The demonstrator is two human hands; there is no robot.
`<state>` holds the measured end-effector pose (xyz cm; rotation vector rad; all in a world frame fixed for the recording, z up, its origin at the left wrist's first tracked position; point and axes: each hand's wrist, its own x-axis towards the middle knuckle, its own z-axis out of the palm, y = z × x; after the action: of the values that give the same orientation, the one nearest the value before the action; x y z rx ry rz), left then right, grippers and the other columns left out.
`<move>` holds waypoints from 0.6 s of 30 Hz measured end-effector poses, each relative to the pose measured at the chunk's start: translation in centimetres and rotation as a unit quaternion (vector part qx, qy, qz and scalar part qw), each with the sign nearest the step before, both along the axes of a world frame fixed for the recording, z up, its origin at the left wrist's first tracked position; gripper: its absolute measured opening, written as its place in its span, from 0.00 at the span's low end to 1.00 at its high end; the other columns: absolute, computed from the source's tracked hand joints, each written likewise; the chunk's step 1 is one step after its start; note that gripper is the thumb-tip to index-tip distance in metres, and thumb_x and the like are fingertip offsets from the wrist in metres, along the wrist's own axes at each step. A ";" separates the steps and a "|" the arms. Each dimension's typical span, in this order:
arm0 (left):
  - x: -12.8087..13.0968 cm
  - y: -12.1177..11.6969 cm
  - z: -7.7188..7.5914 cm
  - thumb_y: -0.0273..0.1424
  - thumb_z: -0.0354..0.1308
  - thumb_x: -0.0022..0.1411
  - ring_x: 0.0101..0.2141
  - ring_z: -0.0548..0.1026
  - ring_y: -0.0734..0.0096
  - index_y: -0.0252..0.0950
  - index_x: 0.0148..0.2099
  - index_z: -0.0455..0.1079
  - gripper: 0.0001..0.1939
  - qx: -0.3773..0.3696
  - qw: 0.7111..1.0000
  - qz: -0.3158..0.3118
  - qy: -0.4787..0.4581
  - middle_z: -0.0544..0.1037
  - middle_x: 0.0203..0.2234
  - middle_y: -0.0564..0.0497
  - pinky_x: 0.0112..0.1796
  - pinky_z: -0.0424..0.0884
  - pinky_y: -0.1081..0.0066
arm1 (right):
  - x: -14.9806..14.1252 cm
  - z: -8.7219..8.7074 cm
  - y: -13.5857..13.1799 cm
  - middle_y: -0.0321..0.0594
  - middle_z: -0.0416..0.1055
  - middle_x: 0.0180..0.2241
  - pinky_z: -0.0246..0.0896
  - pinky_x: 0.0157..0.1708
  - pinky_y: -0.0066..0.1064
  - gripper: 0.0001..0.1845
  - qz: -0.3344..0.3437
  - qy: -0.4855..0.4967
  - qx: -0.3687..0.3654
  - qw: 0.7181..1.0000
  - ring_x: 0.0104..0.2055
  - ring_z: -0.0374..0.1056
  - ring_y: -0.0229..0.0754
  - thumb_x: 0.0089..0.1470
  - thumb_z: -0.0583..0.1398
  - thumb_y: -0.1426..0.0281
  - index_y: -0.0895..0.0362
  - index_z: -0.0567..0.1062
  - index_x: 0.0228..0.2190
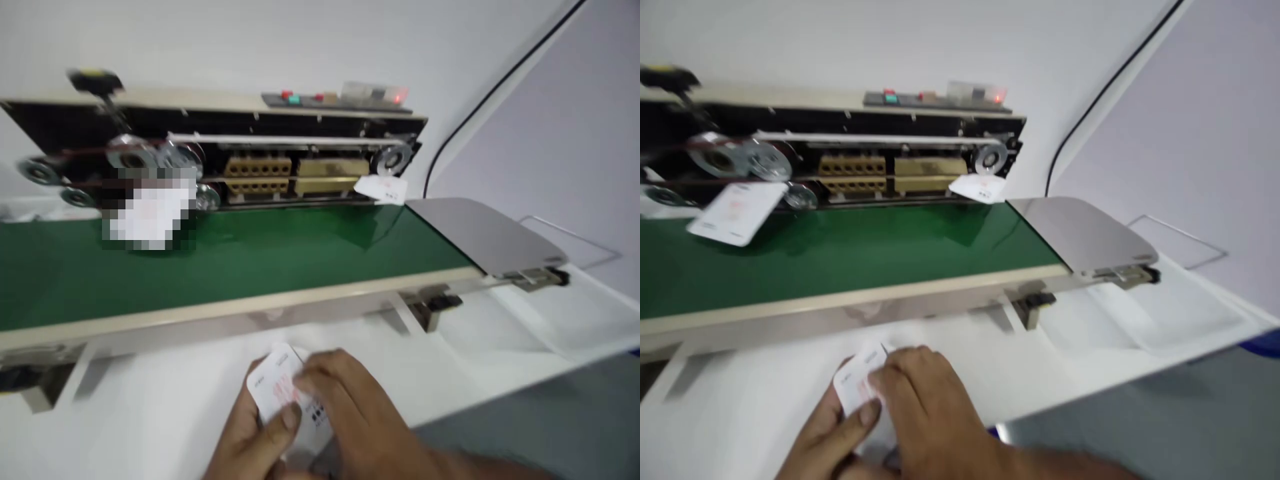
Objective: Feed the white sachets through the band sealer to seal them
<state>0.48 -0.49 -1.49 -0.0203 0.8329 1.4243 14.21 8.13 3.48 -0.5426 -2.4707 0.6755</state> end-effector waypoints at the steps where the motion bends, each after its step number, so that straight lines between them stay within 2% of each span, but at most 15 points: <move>1: -0.1 0.0 0.4 0.32 0.67 0.57 0.37 0.80 0.70 0.45 0.60 0.59 0.31 0.000 1.000 -0.005 -0.013 0.82 0.40 0.52 0.37 0.72 0.77 | -0.3 -0.7 -0.4 0.50 0.69 0.43 0.67 0.44 0.48 0.27 -0.012 -0.016 -0.005 1.000 0.45 0.66 0.54 0.53 0.64 0.64 0.56 0.63 0.52; 4: -0.4 -0.1 0.9 0.36 0.62 0.62 0.35 0.80 0.67 0.47 0.63 0.51 0.31 -0.009 1.000 -0.024 -0.005 0.82 0.38 0.51 0.32 0.73 0.73 | -0.7 -1.8 -0.5 0.48 0.64 0.45 0.67 0.43 0.46 0.31 -0.062 -0.029 -0.067 0.995 0.47 0.64 0.51 0.55 0.62 0.64 0.56 0.56 0.55; 7: -0.6 -0.4 0.8 0.37 0.59 0.65 0.38 0.78 0.63 0.46 0.62 0.52 0.28 0.019 0.997 -0.053 0.045 0.79 0.42 0.48 0.31 0.74 0.71 | -0.6 -2.0 -0.5 0.44 0.63 0.44 0.66 0.43 0.43 0.28 -0.117 -0.022 -0.129 0.985 0.44 0.64 0.46 0.55 0.61 0.68 0.52 0.55 0.54; 10: -0.6 -0.6 0.6 0.35 0.58 0.65 0.38 0.77 0.68 0.49 0.59 0.56 0.23 0.020 0.994 -0.076 0.078 0.77 0.45 0.50 0.34 0.74 0.72 | -0.2 -2.3 -0.7 0.40 0.63 0.40 0.66 0.40 0.41 0.28 -0.161 0.015 -0.193 0.968 0.39 0.64 0.43 0.57 0.60 0.68 0.50 0.54 0.55; 14: -0.5 -0.5 0.7 0.34 0.57 0.65 0.35 0.76 0.69 0.46 0.57 0.57 0.20 0.001 0.993 -0.076 0.090 0.76 0.42 0.50 0.33 0.74 0.72 | 0.3 -2.3 -0.4 0.36 0.63 0.36 0.65 0.37 0.36 0.23 -0.163 0.095 -0.256 0.948 0.37 0.64 0.39 0.61 0.57 0.69 0.49 0.55 0.54; 18: -0.3 -0.5 1.0 0.36 0.56 0.65 0.33 0.74 0.69 0.44 0.59 0.54 0.23 -0.008 0.988 -0.100 0.113 0.77 0.40 0.49 0.32 0.74 0.71 | 1.4 -1.1 0.6 0.35 0.61 0.36 0.65 0.34 0.31 0.19 -0.137 0.112 -0.312 0.933 0.36 0.62 0.37 0.63 0.56 0.70 0.48 0.59 0.53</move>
<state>0.14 -0.95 -0.45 0.2116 1.0036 1.2443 15.60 8.75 2.37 -0.9599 -1.8874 1.3275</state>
